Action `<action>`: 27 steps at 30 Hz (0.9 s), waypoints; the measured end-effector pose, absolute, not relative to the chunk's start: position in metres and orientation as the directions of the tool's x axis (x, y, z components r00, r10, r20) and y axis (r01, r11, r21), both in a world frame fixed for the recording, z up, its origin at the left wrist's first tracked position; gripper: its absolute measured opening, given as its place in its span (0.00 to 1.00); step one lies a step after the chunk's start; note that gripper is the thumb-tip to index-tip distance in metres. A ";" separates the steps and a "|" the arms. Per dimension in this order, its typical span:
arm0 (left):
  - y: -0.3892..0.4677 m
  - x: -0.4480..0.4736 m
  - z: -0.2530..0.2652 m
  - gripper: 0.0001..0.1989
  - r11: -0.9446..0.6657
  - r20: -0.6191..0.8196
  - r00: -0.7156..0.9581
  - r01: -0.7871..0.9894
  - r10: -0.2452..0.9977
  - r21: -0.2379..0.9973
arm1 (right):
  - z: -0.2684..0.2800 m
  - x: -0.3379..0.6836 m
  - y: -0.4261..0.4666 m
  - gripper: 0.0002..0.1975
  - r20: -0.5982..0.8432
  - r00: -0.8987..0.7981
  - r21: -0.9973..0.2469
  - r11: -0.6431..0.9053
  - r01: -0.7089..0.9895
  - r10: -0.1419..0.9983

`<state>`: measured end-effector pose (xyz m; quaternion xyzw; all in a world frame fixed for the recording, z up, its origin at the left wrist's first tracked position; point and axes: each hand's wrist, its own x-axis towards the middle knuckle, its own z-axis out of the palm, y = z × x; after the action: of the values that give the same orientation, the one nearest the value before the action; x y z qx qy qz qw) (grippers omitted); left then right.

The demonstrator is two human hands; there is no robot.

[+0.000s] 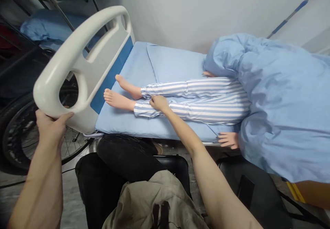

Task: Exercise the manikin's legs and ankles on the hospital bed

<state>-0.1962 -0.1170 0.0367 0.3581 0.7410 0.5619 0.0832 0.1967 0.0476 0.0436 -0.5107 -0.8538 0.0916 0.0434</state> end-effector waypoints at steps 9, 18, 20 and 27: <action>-0.115 -0.178 0.059 0.34 0.195 0.179 -0.825 0.327 0.536 0.925 | 0.042 0.196 0.049 0.17 -0.044 -0.510 -0.217 0.490 0.844 0.859; -0.117 -0.168 0.058 0.29 0.130 0.223 -0.860 0.314 0.459 0.941 | 0.041 0.199 0.050 0.16 -0.063 -0.551 -0.273 0.517 0.812 0.832; -0.116 -0.163 0.057 0.30 0.070 0.239 -0.866 0.298 0.440 0.952 | 0.040 0.200 0.051 0.16 -0.069 -0.559 -0.287 0.520 0.804 0.826; -0.111 -0.151 0.063 0.25 0.106 0.229 -0.888 0.293 0.399 0.950 | 0.039 0.200 0.060 0.13 -0.057 -0.578 -0.440 0.500 0.746 0.814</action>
<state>-0.1506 -0.1112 0.0633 0.2330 0.7425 0.6266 0.0421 0.1998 0.0599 0.0388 -0.4523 -0.8623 0.2134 0.0791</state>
